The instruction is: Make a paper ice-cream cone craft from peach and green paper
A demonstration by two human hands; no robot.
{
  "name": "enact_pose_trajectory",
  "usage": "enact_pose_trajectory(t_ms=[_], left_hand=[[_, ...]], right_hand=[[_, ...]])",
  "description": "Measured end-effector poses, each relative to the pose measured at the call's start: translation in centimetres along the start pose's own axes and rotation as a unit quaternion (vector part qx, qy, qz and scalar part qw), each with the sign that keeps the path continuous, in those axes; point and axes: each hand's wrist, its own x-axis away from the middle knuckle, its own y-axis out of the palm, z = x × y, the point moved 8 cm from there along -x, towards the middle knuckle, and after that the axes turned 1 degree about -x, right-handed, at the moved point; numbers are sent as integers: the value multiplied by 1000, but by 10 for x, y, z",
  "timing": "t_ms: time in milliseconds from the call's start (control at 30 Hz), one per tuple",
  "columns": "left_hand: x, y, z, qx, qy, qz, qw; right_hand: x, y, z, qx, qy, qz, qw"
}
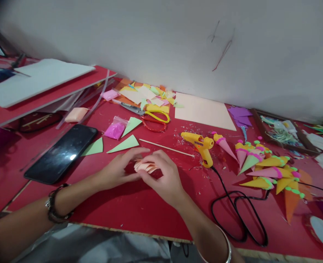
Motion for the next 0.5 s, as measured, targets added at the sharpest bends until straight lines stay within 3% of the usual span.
enact_pose_trajectory(t_ms=[167, 500], left_hand=[[0, -7, -1, 2, 7, 48, 999], [0, -13, 8, -55, 39, 69, 995]], right_hand=[[1, -7, 11, -49, 49, 50, 996], [3, 1, 25, -196, 126, 42, 972]])
